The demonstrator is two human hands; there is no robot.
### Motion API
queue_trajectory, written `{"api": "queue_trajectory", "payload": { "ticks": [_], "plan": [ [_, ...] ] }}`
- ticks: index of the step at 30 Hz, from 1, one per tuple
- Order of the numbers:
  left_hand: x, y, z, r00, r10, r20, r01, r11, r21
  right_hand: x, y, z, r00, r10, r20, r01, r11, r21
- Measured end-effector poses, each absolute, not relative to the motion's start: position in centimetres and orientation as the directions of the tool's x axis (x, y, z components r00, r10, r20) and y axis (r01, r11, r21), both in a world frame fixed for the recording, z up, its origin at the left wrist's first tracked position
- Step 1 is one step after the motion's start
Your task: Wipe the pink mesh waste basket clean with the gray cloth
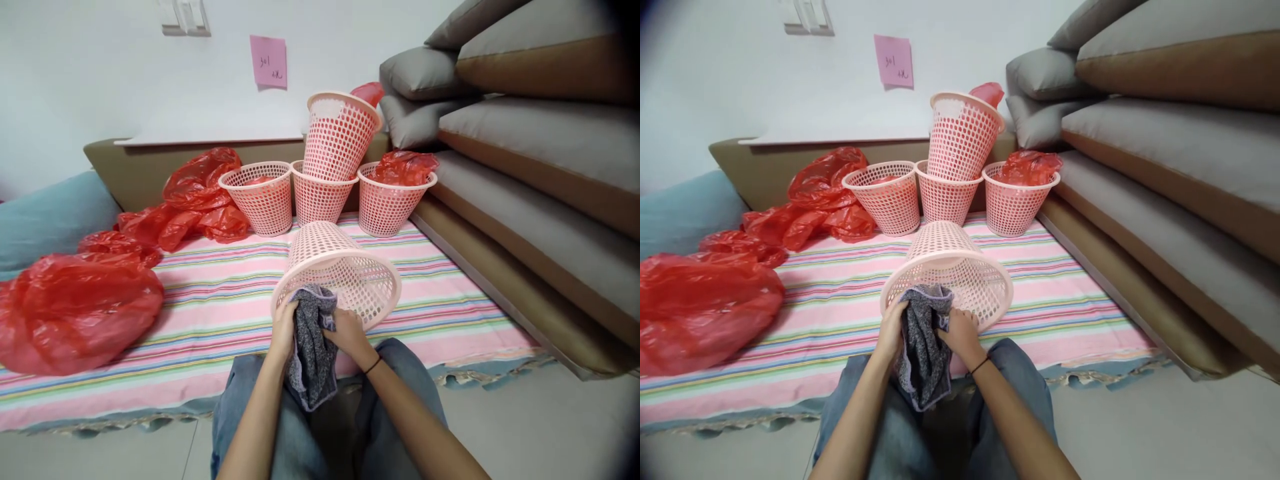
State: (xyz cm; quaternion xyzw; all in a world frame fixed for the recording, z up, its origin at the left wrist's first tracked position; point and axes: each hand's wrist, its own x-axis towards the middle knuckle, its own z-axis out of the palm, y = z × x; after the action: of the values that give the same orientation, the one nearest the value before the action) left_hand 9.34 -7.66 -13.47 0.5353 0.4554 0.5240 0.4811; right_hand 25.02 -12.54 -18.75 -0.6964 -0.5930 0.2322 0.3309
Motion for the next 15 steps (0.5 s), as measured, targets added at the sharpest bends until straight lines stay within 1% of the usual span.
{"api": "queue_trajectory", "payload": {
  "ticks": [2, 5, 9, 12, 15],
  "plan": [
    [9.5, -7.6, -13.5, 0.035, 0.988, 0.15, 0.039, -0.152, 0.988, 24.7, -11.9, -19.2, 0.233, 0.97, 0.073, 0.688, -0.111, -0.717],
    [9.5, -8.0, -13.3, 0.019, 0.975, 0.219, 0.14, -0.22, 0.965, 25.1, -10.9, -19.4, 0.293, 0.949, 0.117, 0.663, -0.113, -0.74],
    [9.3, -8.3, -12.7, -0.065, 0.94, 0.335, 0.281, -0.305, 0.91, 27.5, -9.5, -18.8, 0.419, 0.875, 0.244, 0.582, -0.052, -0.812],
    [9.4, -8.0, -12.8, -0.089, 0.916, 0.39, 0.394, -0.328, 0.859, 29.3, -8.7, -18.4, 0.508, 0.792, 0.34, 0.552, 0.004, -0.834],
    [10.0, -7.8, -13.6, -0.047, 0.916, 0.398, 0.486, -0.328, 0.81, 29.4, -8.6, -18.4, 0.488, 0.779, 0.394, 0.573, 0.055, -0.818]
  ]
}}
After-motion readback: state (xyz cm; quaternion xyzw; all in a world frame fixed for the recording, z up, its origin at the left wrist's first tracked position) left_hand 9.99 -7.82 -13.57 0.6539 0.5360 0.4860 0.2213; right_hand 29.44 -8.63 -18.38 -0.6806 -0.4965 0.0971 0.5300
